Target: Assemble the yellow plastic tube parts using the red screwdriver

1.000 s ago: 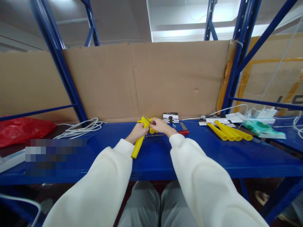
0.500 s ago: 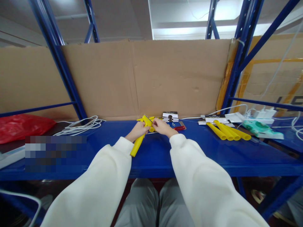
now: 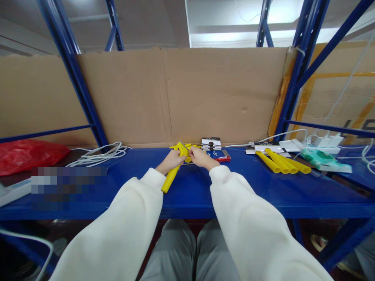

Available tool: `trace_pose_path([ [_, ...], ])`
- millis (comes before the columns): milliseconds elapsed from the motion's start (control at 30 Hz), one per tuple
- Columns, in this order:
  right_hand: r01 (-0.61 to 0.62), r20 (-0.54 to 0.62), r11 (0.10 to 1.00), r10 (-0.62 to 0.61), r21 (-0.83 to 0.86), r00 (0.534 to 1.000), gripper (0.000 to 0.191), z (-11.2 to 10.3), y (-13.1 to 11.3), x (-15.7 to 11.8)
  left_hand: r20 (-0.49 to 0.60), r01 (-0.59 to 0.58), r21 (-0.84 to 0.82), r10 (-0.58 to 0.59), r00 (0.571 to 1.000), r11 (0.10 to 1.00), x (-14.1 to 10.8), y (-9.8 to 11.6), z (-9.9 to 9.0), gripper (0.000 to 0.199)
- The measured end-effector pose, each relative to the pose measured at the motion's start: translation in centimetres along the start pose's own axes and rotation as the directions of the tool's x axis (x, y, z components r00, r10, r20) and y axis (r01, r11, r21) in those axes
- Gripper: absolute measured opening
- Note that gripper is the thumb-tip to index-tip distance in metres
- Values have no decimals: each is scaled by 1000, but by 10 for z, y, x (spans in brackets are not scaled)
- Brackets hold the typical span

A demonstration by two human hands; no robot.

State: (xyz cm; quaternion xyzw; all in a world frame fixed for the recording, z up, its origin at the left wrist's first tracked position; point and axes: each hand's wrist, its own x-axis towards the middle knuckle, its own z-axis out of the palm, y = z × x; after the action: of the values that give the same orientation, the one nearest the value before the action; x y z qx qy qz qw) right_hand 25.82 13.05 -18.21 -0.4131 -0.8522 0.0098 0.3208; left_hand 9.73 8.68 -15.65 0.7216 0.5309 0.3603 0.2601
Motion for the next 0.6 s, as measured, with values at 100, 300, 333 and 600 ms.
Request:
trace_pose_path([
  [100,-9,3,1000,9,-1,1000,13,0,0,-1,-7,8,28,-8,1000,1000,0,0,0,29],
  [300,-44,31,999,44,-20,999,14,-3,-5,-2,-13,-26,-18,26,1000,999,-1,-1,3,29],
  [333,-47,34,999,48,-23,998,14,-4,-6,-2,-13,-19,-23,19,1000,1000,-1,0,3,29],
  [600,-41,24,999,42,-36,999,15,-8,-8,-5,-76,46,-13,-46,996,999,-3,2,1,32],
])
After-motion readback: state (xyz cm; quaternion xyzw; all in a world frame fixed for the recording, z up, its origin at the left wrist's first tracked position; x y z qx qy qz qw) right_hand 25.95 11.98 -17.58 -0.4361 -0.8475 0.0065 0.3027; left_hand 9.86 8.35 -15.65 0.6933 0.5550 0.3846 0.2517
